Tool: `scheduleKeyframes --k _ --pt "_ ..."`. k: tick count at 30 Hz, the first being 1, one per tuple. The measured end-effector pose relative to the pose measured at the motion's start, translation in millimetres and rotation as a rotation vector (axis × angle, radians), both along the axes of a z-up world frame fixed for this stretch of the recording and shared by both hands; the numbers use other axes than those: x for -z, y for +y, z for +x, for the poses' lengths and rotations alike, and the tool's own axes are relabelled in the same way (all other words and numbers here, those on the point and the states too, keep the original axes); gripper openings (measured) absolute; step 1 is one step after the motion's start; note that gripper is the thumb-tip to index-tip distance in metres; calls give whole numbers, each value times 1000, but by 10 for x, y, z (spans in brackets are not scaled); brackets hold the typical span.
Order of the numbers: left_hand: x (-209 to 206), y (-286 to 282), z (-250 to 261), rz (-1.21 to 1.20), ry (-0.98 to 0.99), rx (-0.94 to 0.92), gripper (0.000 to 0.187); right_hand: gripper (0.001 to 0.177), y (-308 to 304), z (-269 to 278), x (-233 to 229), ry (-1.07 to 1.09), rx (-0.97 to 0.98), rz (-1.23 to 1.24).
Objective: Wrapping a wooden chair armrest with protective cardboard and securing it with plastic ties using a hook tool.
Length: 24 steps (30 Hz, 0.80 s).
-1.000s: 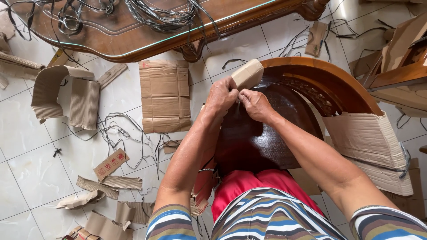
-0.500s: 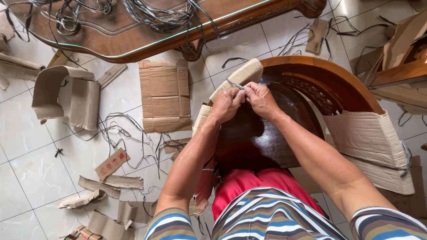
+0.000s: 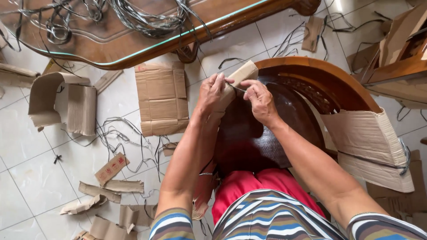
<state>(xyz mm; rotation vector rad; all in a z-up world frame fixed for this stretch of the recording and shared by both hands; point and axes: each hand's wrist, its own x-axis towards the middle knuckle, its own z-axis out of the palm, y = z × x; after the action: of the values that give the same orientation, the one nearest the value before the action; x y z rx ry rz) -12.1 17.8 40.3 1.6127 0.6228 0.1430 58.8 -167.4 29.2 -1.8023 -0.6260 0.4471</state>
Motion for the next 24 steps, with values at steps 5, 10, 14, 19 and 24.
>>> scheduleKeyframes --k 5,10,14,19,24 --pt "305 -73 184 -156 -22 -64 45 41 310 -6 -214 455 12 211" --pt "1042 128 280 174 71 -4 52 47 -50 206 343 169 -178 -100" --pt "330 150 203 183 81 -10 57 46 23 133 548 263 -128 -44" --pt "14 71 99 45 49 115 28 42 -93 63 419 592 37 226" --pt "537 79 101 65 -36 214 19 44 27 38 -189 512 46 212"
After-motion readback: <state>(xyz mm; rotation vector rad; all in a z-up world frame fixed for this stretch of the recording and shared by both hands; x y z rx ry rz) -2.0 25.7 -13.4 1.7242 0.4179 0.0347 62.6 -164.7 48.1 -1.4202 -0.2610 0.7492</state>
